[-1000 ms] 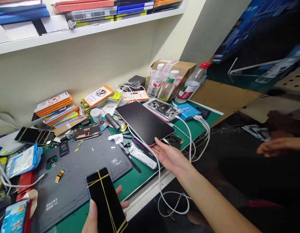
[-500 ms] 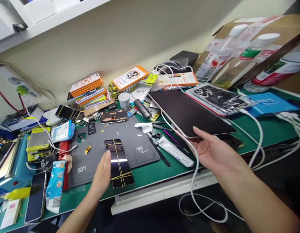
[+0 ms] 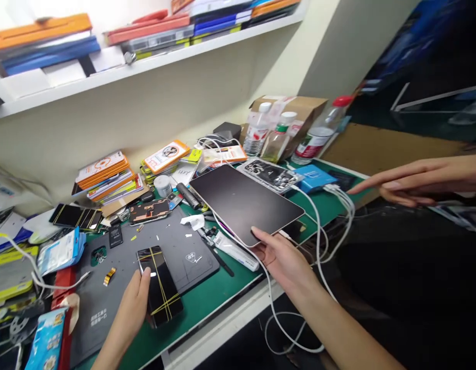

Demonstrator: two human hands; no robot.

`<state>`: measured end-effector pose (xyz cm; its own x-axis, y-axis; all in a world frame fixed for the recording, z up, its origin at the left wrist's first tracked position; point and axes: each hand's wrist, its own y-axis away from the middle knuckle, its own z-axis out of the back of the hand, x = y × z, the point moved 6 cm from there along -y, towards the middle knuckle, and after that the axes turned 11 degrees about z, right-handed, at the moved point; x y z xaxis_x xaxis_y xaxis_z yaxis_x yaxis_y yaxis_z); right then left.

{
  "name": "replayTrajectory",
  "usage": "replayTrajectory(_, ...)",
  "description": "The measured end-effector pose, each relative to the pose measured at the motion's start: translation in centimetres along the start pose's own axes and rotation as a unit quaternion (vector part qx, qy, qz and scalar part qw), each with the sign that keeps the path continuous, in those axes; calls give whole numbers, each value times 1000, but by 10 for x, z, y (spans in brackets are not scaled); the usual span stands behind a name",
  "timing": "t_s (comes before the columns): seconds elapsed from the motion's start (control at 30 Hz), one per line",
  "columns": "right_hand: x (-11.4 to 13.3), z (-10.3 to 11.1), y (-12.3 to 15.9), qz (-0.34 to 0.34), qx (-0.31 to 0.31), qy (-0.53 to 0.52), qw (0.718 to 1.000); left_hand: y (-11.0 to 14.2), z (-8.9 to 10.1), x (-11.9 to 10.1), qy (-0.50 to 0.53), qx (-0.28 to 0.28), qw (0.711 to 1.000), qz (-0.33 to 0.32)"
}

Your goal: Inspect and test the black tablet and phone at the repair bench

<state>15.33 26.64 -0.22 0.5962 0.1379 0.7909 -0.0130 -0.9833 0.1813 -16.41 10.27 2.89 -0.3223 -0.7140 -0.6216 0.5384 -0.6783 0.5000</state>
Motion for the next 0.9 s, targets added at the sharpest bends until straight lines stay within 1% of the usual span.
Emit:
replayTrajectory(0.07, 5, 0, 4, 15, 13, 15, 1000, -3, -1, 4, -38, 44, 997, 48)
replayTrajectory(0.13, 10, 1, 9, 26, 20, 33, 999, -5, 2, 5, -88, 62, 992, 67)
replayTrajectory(0.17, 13, 2, 10, 32, 22, 44, 998, -5, 5, 3, -132, 56, 988, 54)
replayTrajectory(0.23, 19, 4, 13, 48, 18, 65, 997, -7, 11, -4, -240, 28, 970, -3)
replayTrajectory(0.27, 22, 5, 13, 57, 14, 74, 996, -8, 13, -7, -294, 18, 955, -37)
replayTrajectory(0.33, 30, 8, 14, 77, 5, 86, 993, -10, 13, -11, -395, 9, 914, -96)
replayTrajectory(0.37, 34, 10, 14, 84, 3, 87, 993, -11, 12, -12, -431, 9, 895, -111)
replayTrajectory(0.43, 41, 13, 15, 89, 6, 81, 993, -14, 12, -11, -468, 9, 876, -118)
replayTrajectory(0.47, 45, 15, 16, 87, 11, 74, 993, -15, 12, -12, -469, 4, 875, -117)
replayTrajectory(0.53, 50, 19, 19, 80, 23, 56, 995, -15, 12, -14, -446, -3, 888, -108)
replayTrajectory(0.57, 52, 21, 20, 79, 28, 46, 995, -14, 12, -14, -443, 0, 890, -104)
replayTrajectory(0.67, 57, 27, 26, 84, 35, 21, 996, -8, 13, -18, -480, 13, 871, -104)
replayTrajectory(0.7, 57, 30, 28, 85, 34, 16, 996, -5, 17, -22, -469, 4, 876, -108)
replayTrajectory(0.77, 54, 37, 31, 82, 28, 11, 996, 1, 32, -36, -399, -38, 908, -118)
replayTrajectory(0.83, 46, 48, 34, 73, 18, 11, 997, 10, 50, -55, -265, -82, 953, -123)
replayTrajectory(0.87, 41, 56, 36, 69, 12, 15, 997, 17, 55, -65, -188, -85, 970, -128)
replayTrajectory(0.9, 35, 64, 37, 65, 7, 22, 998, 24, 58, -75, -83, -70, 984, -139)
